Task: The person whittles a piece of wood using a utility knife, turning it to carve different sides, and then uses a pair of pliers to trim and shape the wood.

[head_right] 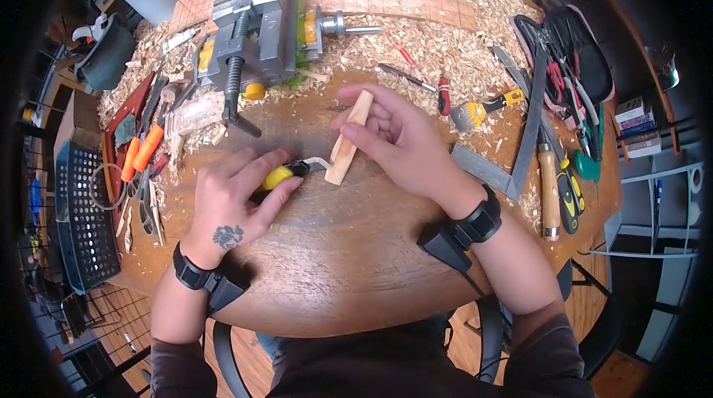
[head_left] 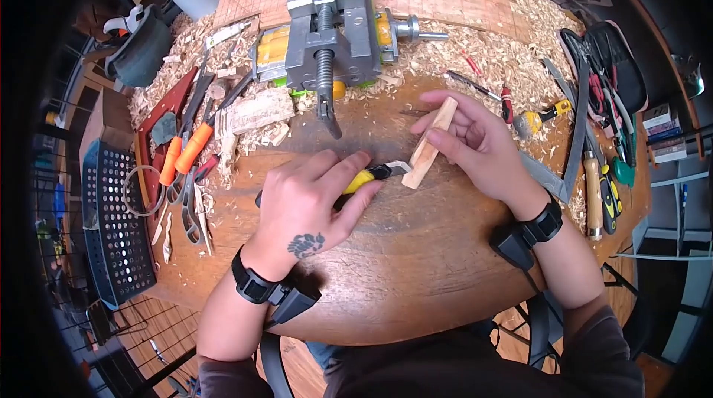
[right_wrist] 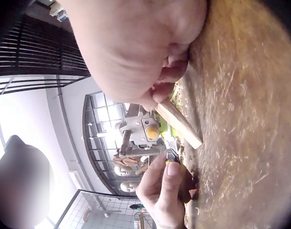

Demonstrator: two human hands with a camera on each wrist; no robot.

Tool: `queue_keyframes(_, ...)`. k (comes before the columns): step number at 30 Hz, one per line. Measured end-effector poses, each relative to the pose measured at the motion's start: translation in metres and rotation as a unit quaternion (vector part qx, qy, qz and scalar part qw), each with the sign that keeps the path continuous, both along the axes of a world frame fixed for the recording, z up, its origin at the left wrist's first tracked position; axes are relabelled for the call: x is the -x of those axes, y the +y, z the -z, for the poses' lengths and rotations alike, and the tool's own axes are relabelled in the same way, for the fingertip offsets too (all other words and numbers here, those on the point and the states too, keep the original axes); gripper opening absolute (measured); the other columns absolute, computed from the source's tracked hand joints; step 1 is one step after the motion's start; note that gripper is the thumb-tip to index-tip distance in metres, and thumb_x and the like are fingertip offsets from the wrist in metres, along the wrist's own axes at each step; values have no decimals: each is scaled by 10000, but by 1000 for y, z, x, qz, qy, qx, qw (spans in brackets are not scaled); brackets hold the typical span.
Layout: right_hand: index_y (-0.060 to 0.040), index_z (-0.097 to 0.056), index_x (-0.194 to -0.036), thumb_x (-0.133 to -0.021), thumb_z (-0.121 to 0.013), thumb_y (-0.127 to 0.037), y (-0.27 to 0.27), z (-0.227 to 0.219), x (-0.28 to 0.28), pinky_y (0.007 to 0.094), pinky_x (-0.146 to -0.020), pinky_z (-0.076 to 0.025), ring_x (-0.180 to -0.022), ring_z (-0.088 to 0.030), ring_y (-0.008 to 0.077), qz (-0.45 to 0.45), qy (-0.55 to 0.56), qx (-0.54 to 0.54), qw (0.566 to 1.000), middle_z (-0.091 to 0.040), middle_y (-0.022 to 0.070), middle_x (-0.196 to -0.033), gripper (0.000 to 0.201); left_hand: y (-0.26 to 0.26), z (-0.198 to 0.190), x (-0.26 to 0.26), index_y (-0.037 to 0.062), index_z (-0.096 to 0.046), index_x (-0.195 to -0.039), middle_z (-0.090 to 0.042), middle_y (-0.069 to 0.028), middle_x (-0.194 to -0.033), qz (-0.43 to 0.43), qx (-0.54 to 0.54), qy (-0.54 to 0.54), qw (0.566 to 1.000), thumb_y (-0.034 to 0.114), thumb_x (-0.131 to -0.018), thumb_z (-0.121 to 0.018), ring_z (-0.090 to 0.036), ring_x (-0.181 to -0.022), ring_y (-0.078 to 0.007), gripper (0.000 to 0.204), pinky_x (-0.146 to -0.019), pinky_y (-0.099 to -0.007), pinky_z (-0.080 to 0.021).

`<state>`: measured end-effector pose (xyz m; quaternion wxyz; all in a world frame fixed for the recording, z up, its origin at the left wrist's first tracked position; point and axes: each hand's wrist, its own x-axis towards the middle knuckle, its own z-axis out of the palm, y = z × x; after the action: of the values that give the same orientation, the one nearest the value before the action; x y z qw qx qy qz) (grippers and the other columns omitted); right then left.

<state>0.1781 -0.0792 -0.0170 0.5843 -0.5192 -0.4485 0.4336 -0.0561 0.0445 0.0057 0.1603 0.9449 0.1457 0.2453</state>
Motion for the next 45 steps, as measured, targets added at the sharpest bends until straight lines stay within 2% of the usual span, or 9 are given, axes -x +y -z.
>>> queue_keyframes(3,-18,-488,-1446,-1041,-622,-48,0,-3,1,192,-788,-502,-935,-634,36,-3,9,16,1000,-716,78,-1144,427,1,-3,-1,43,-765,-1099,-644,-102,-751,9,-3,2,1000,207,-817,-847,-633,-614,-284,336,-573,-378,-506)
queue_keyframes(10,-22,-483,-1455,-1037,-633,-50,0,-6,0,194,-784,-502,-938,-649,42,-6,6,38,999,-719,72,-1121,445,3,0,-2,55,-765,-1110,-632,-93,-735,16,-16,10,1000,207,-812,-843,-630,-612,-275,343,-572,-379,-505)
queue_keyframes(22,-18,-538,-1380,-1002,-691,-50,0,-2,1,175,-691,-455,-826,-598,9,-9,21,17,1000,-681,5,-1011,409,3,-3,0,39,-759,-1111,-653,-98,-754,8,-23,6,1000,179,-797,-849,-649,-633,-279,355,-596,-372,-524)
queue_keyframes(25,-14,-546,-1360,-993,-707,-56,1,-4,0,172,-674,-445,-793,-573,1,-7,-3,30,1000,-654,-15,-972,403,5,-4,-1,25,-759,-1088,-614,-78,-727,11,-33,-12,999,224,-806,-847,-626,-608,-266,357,-570,-372,-510)
queue_keyframes(27,-17,-555,-1346,-986,-717,-60,1,-2,1,175,-671,-453,-796,-579,-2,-7,8,21,1000,-628,-33,-941,397,4,0,1,12,-746,-1053,-656,-122,-749,8,-14,-33,999,184,-803,-852,-653,-647,-319,321,-608,-393,-529)
queue_keyframes(30,-24,-559,-1341,-984,-719,-57,1,-2,4,178,-679,-467,-795,-583,1,3,26,21,999,-621,-37,-933,393,2,-5,5,7,-721,-981,-659,-134,-756,-2,2,5,1000,199,-809,-854,-661,-665,-338,290,-612,-405,-527)
queue_keyframes(33,-29,-560,-1338,-984,-718,-54,1,-2,3,183,-694,-481,-804,-589,7,-1,19,20,1000,-623,-33,-934,389,-1,-14,6,8,-698,-930,-657,-134,-754,-19,-27,54,998,217,-813,-855,-663,-673,-341,286,-615,-409,-525)
queue_keyframes(36,-31,-556,-1343,-987,-715,-58,-1,-2,1,186,-703,-488,-805,-591,11,-3,-11,30,999,-622,-29,-934,390,1,-10,4,27,-686,-902,-606,-100,-715,-13,-45,18,999,262,-828,-837,-629,-618,-295,289,-562,-391,-488)
queue_keyframes(45,-32,-596,-1257,-979,-740,-93,-3,5,3,178,-646,-463,-738,-558,-8,7,-25,21,999,-626,-55,-857,318,-5,-9,4,21,-723,-1030,-704,-143,-846,8,-5,18,1000,172,-815,-810,-693,-730,-332,276,-663,-402,-552)
